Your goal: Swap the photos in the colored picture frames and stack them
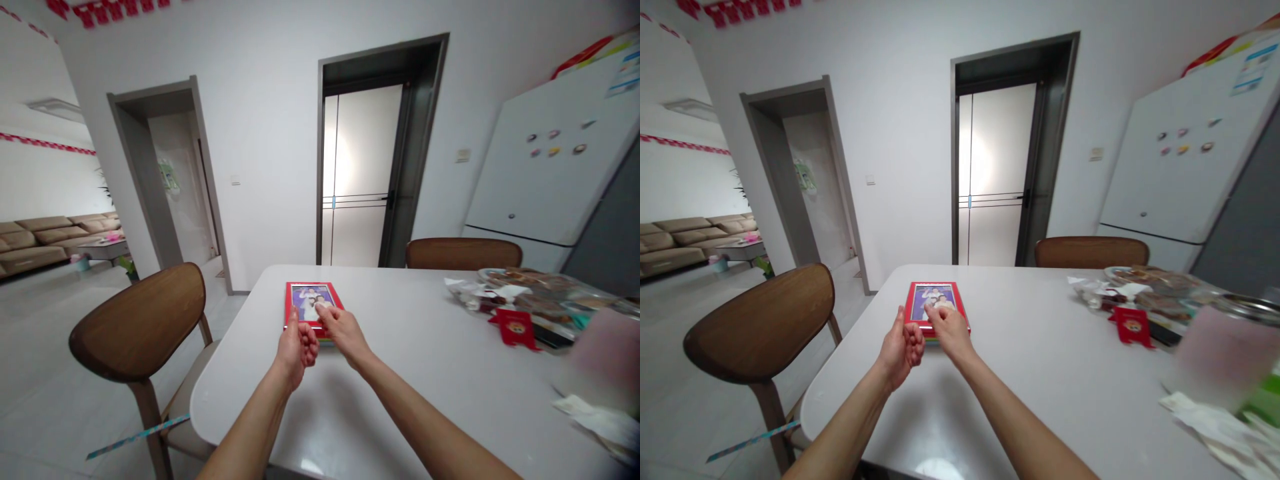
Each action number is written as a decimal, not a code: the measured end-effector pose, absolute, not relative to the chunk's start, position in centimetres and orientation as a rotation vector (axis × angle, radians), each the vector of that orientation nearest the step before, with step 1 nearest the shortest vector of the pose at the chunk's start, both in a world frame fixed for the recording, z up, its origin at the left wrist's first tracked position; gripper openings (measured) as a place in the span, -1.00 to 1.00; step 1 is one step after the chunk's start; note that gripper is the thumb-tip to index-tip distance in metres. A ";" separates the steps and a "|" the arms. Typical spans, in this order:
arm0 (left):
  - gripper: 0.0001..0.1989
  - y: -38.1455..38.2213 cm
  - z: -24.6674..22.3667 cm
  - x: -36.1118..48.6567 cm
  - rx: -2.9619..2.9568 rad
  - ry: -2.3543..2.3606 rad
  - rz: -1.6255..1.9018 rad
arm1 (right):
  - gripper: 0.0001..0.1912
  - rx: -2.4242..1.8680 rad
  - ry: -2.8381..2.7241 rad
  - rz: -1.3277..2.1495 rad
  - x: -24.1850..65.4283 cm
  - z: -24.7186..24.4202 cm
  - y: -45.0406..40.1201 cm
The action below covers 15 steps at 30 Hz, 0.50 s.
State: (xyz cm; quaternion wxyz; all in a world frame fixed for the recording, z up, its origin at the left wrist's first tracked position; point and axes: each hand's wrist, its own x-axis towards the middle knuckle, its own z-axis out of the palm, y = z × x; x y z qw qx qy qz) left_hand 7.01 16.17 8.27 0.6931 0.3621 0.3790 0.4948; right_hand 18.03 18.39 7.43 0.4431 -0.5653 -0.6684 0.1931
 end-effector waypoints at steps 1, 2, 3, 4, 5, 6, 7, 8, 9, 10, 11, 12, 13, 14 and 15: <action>-0.43 16.3 7.4 6.8 0.785 0.876 1.119 | -0.71 -1.417 -1.686 0.429 18.4 7.0 19.0; -0.47 16.5 6.5 6.6 0.761 0.906 1.132 | -0.78 -1.437 -1.732 0.368 18.8 6.7 19.5; -0.51 16.6 5.5 6.4 0.737 0.933 1.144 | -0.78 -1.457 -1.785 0.311 19.2 6.3 19.8; -0.55 16.7 4.6 6.2 0.716 0.955 1.158 | -0.75 -1.474 -1.840 0.263 19.4 6.0 19.9; -0.58 16.8 3.8 6.1 0.699 0.971 1.176 | -0.74 -1.485 -1.895 0.224 19.5 5.6 19.8; -0.61 16.9 3.0 6.1 0.690 0.977 1.200 | -0.75 -1.488 -1.949 0.193 19.5 5.4 19.5; -0.64 16.9 2.5 6.2 0.690 0.972 1.231 | -0.77 -1.482 -2.001 0.171 19.5 5.1 19.0; -0.67 17.0 2.1 6.3 0.698 0.959 1.271 | -0.78 -1.469 -2.051 0.156 19.3 4.9 18.4; -0.70 16.9 2.0 6.5 0.714 0.940 1.319 | -0.79 -1.455 -2.101 0.147 19.2 4.7 17.6; -0.72 16.8 1.9 6.7 0.735 0.922 1.369 | -0.79 -1.435 -2.145 0.147 19.2 4.6 16.8; -0.74 16.5 2.1 7.0 0.760 0.909 1.419 | -0.78 -1.410 -2.170 0.162 19.3 4.5 16.0; -0.75 16.1 2.3 7.2 0.791 0.904 1.461 | -0.75 -1.384 -2.158 0.195 19.6 4.5 15.1; -0.76 15.6 2.6 7.4 0.827 0.908 1.491 | -0.69 -1.365 -2.097 0.248 20.0 4.6 14.3; -0.76 14.8 3.0 7.6 0.868 0.914 1.508 | -0.61 -1.351 -1.989 0.326 20.5 4.7 13.6; -0.76 13.9 3.4 7.6 0.900 0.918 1.513 | -0.53 -1.341 -1.841 0.432 21.1 5.0 12.8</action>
